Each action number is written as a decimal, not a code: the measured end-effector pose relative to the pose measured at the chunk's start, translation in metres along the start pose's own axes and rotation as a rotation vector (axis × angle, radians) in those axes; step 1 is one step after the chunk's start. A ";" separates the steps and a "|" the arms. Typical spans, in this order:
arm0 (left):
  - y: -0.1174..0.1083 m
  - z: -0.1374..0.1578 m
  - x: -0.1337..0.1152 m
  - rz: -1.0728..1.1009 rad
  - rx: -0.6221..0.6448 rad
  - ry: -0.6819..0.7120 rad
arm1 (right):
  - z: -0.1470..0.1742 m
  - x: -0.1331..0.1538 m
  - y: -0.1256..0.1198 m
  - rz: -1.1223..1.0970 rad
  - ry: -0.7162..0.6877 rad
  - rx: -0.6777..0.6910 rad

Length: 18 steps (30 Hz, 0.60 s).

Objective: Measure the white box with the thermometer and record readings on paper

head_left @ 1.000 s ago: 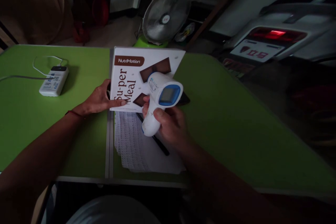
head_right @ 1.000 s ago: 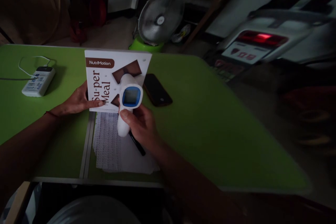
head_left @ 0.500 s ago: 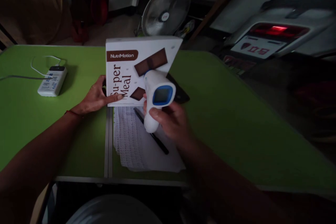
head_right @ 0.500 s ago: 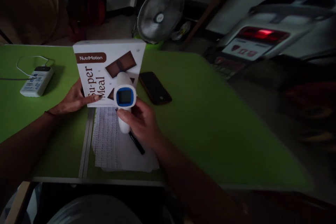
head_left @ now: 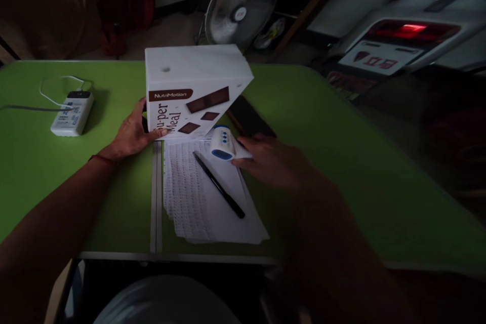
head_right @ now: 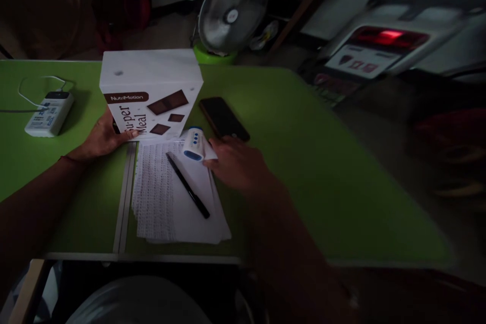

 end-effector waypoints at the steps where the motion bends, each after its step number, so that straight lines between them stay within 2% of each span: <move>1: 0.000 0.000 0.000 0.019 0.008 0.003 | 0.001 0.005 -0.003 -0.009 -0.007 -0.030; 4: 0.002 -0.002 0.005 0.031 0.029 -0.012 | 0.007 0.028 -0.014 -0.136 -0.105 -0.139; 5: 0.003 -0.002 0.009 -0.014 0.032 -0.013 | 0.010 0.037 -0.015 -0.197 -0.129 -0.135; 9: 0.006 -0.005 0.031 -0.235 0.004 -0.007 | 0.022 0.066 -0.001 -0.308 -0.153 0.069; 12: 0.011 -0.006 0.040 -0.285 0.017 -0.003 | 0.024 0.076 0.009 -0.345 -0.203 0.111; 15: 0.015 -0.006 0.039 -0.338 0.059 -0.038 | 0.021 0.079 0.009 -0.505 -0.229 0.077; 18: 0.016 -0.006 0.032 -0.352 0.079 -0.062 | 0.018 0.079 0.005 -0.769 -0.201 -0.028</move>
Point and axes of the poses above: each hand's wrist, its own z-axis away from the middle knuckle, its own y-axis out of the palm, x = y × z, the point moved 4 cm from there along -z, towards the middle knuckle, and after that the axes turned 6 degrees about -x, right-handed, at the moved point
